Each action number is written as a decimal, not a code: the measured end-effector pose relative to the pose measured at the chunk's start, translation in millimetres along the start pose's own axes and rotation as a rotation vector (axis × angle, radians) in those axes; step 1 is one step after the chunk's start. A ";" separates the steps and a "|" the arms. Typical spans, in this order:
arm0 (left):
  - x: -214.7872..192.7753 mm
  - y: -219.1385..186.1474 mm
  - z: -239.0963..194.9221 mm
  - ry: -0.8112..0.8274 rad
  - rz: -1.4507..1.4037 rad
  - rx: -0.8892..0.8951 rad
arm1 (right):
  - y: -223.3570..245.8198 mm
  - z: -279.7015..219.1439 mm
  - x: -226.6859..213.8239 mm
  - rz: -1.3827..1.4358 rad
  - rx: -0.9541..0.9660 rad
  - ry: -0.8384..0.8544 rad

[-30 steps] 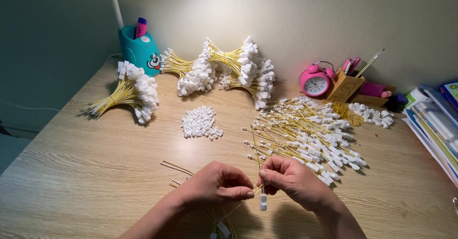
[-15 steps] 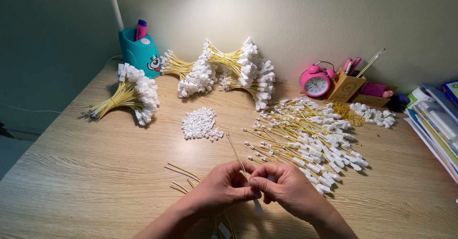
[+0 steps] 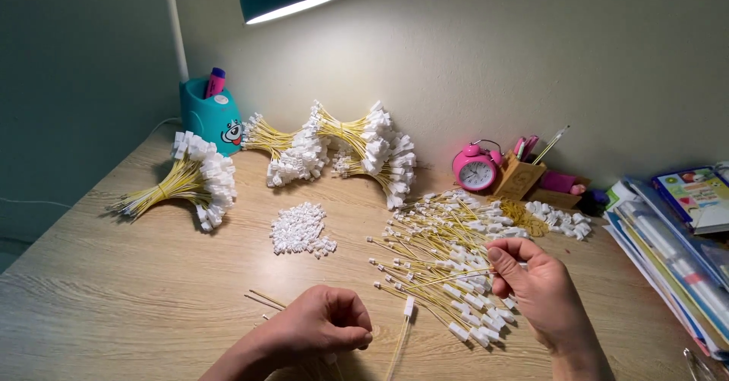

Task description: Assembling small white plastic connectors onto the ends of yellow wires at a desk.

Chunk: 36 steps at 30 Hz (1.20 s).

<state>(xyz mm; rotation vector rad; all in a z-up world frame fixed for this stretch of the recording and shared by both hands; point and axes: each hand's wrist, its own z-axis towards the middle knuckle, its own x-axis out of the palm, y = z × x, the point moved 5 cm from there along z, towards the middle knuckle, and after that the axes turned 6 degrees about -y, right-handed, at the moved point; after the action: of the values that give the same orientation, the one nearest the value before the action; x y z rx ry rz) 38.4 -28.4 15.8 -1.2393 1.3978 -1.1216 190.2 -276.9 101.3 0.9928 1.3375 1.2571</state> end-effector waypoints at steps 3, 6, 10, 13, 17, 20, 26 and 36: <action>-0.9 -4.3 -6.1 0.172 0.011 0.016 | -4.8 -0.5 11.2 0.048 -0.026 0.092; -6.0 -0.3 -5.3 0.123 -0.107 0.007 | -10.0 -3.8 22.9 0.090 -0.005 0.126; 13.6 -20.4 -9.7 -0.192 0.117 -0.108 | -16.6 -8.3 34.0 0.172 -0.038 0.175; 50.2 -23.5 9.8 -0.284 0.806 0.040 | -11.5 -11.4 39.9 0.261 -0.072 0.181; 103.6 7.5 57.4 -0.194 1.169 -0.043 | -8.2 -18.8 41.4 0.330 -0.096 0.196; 117.7 47.2 110.2 -0.294 1.262 0.058 | 8.7 -28.4 36.9 0.298 -0.112 0.170; 92.3 15.9 76.3 -0.033 1.216 0.009 | 13.8 -29.3 30.8 0.318 -0.142 0.160; 33.0 -2.6 21.4 -0.171 -0.109 0.074 | 29.1 -43.0 43.5 0.002 -0.187 0.136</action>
<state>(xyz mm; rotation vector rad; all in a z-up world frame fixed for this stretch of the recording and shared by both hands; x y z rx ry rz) 57.9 -62.6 12.8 -1.3382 1.1636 -1.1034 139.0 -237.8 122.4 0.7896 1.2950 1.4441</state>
